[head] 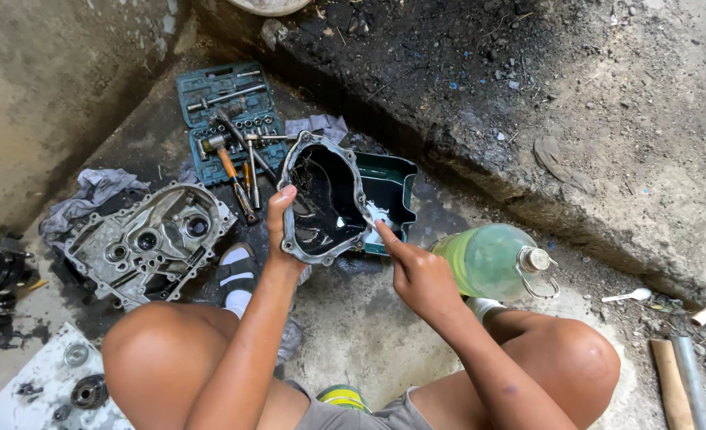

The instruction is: The person scrubs small metal engine parts with a brush in a green tray filled with liquid, then scrapes the inside of a larger engine casing with a screwdriver. The cleaned parts are placed on a white sheet nearby.

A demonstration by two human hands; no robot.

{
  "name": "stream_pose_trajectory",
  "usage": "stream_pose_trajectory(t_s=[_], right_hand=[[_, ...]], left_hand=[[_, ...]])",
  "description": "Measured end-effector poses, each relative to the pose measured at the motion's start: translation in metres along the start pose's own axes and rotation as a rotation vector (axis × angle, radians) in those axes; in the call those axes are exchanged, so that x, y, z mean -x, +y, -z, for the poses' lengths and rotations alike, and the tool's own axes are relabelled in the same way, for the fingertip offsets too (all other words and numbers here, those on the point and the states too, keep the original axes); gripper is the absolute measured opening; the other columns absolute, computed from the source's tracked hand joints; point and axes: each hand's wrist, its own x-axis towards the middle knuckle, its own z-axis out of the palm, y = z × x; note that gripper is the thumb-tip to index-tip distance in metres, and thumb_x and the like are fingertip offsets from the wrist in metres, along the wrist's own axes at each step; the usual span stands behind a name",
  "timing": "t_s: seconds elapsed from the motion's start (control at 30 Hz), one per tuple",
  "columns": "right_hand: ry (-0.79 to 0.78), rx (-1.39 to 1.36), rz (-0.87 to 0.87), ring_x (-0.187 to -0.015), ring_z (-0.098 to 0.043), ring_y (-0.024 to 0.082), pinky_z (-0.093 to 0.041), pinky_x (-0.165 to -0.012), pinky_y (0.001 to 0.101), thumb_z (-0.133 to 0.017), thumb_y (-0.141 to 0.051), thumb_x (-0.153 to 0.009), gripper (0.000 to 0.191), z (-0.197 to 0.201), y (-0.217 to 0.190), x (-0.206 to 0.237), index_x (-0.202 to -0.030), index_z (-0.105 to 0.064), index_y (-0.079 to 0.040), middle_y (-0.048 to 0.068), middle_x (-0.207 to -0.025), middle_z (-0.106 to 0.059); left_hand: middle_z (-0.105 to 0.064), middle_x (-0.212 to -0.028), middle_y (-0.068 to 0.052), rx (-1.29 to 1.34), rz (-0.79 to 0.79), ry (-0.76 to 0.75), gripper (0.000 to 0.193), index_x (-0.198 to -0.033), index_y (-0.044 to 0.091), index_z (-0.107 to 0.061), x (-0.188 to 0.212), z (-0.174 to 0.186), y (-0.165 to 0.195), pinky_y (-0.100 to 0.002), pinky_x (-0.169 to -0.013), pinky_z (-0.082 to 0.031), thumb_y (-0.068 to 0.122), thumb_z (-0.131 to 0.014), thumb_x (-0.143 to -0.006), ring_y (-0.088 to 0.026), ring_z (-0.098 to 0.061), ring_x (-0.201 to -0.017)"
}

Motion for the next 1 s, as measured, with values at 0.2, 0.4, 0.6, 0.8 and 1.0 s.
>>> stream_pose_trajectory(t_s=[0.2, 0.4, 0.6, 0.8, 1.0], right_hand=[[-0.009, 0.068, -0.012, -0.071, -0.068, 0.036, -0.054, -0.063, 0.0485, -0.059, -0.005, -0.090, 0.066, 0.005, -0.003, -0.002, -0.151, -0.049, -0.028, 0.012, -0.086, -0.070], [-0.062, 0.162, -0.052, -0.065, -0.066, 0.037, -0.054, -0.060, 0.0492, -0.060, -0.007, -0.088, 0.069, 0.007, -0.007, 0.000, -0.151, -0.049, -0.032, 0.011, -0.085, -0.068], [0.030, 0.109, -0.001, -0.064, -0.066, 0.035, -0.052, -0.056, 0.0479, -0.059, -0.005, -0.090, 0.068, 0.008, -0.007, 0.002, -0.152, -0.048, -0.030, 0.008, -0.081, -0.066], [0.018, 0.206, -0.011, -0.059, -0.063, 0.036, -0.051, -0.054, 0.0488, -0.061, -0.006, -0.087, 0.072, 0.011, -0.005, 0.001, -0.153, -0.046, -0.031, 0.010, -0.078, -0.062], [-0.011, 0.234, -0.017, -0.059, -0.063, 0.037, -0.052, -0.054, 0.0497, -0.061, -0.007, -0.087, 0.072, 0.014, -0.008, 0.003, -0.152, -0.046, -0.033, 0.011, -0.080, -0.063]], left_hand=[[-0.073, -0.110, -0.012, -0.013, 0.026, 0.011, 0.048, -0.122, 0.001, -0.065, 0.000, -0.001, -0.003, -0.039, -0.089, -0.058, 0.037, -0.063, -0.090, -0.025, -0.072, -0.096], [-0.074, -0.111, -0.013, -0.044, 0.064, 0.018, 0.051, -0.123, 0.002, -0.065, 0.002, -0.006, -0.006, -0.039, -0.086, -0.060, 0.038, -0.061, -0.088, -0.025, -0.073, -0.095], [-0.073, -0.112, -0.014, 0.002, 0.004, -0.052, 0.051, -0.125, 0.000, -0.064, -0.006, -0.004, 0.006, -0.040, -0.087, -0.060, 0.037, -0.062, -0.091, -0.027, -0.072, -0.096], [-0.073, -0.111, -0.014, 0.025, 0.044, -0.050, 0.048, -0.124, -0.001, -0.065, -0.003, 0.000, -0.004, -0.038, -0.087, -0.059, 0.035, -0.060, -0.092, -0.026, -0.072, -0.096], [-0.073, -0.110, -0.014, 0.005, 0.018, -0.057, 0.045, -0.121, -0.001, -0.065, -0.003, 0.005, -0.001, -0.039, -0.086, -0.060, 0.034, -0.060, -0.092, -0.026, -0.072, -0.095]])
